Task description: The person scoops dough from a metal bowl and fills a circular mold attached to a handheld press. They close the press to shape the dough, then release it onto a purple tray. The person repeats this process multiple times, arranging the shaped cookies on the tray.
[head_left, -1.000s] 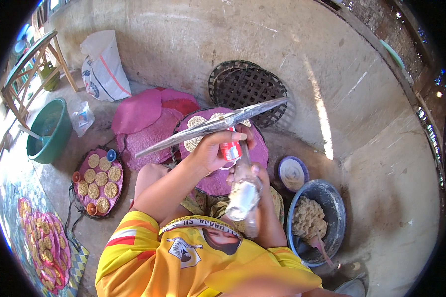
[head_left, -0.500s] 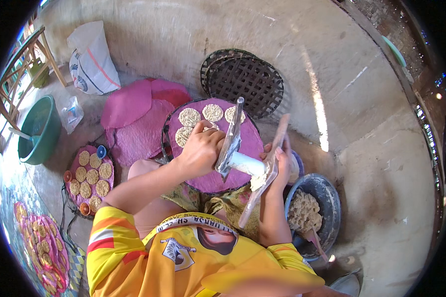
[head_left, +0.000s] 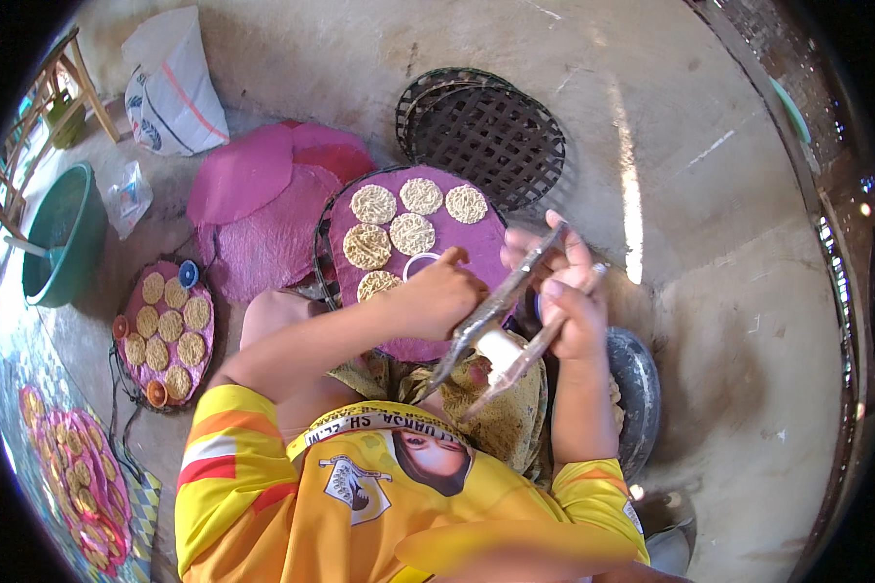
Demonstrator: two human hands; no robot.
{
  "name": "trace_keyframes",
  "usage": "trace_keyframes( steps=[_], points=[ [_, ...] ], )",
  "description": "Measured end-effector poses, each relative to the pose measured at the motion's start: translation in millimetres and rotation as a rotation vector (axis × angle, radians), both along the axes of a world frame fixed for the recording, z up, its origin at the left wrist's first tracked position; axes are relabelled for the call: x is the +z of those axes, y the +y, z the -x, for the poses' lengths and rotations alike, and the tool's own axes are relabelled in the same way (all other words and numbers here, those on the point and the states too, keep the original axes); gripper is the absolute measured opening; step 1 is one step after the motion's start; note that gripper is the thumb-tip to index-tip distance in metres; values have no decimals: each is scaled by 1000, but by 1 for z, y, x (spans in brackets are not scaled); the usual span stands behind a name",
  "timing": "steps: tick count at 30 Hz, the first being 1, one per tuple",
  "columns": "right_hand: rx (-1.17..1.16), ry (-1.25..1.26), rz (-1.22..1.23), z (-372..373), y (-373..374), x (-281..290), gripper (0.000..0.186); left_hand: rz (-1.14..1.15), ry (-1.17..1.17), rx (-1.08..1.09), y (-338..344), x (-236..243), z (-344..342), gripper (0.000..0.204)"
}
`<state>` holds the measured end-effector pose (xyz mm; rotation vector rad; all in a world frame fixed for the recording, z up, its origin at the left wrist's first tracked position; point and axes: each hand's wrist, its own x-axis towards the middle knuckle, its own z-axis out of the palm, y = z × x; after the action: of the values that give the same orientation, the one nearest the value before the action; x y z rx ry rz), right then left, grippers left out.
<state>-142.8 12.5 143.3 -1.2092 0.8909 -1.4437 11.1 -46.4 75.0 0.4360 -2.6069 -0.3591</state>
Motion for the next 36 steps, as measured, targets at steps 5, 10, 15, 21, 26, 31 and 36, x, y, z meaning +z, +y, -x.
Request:
trace_keyframes(
  steps=[5,10,15,21,26,31,36],
  points=[
    [72,106,30,36,-10,36,76,-455,915,616,37,-26,33,64],
    [219,-125,-108,52,-54,42,66,-2206,722,-1000,74,-37,53,83],
    [376,-241,-419,51,-112,0,44,-2525,685,-1564,72,-43,61,94],
    [16,190,-930,33,-167,-71,29,-2754,1043,-1758,59,-70,66,80],
    [25,339,-976,23,-197,-77,28,-2667,1194,-1806,45,-77,74,55],
    [-32,512,-909,8,-191,-77,30,-2645,1246,-1844,46,-71,72,51],
    [-63,466,-968,-13,-185,-86,50,-2614,1315,-1643,54,-72,62,60]
  ],
)
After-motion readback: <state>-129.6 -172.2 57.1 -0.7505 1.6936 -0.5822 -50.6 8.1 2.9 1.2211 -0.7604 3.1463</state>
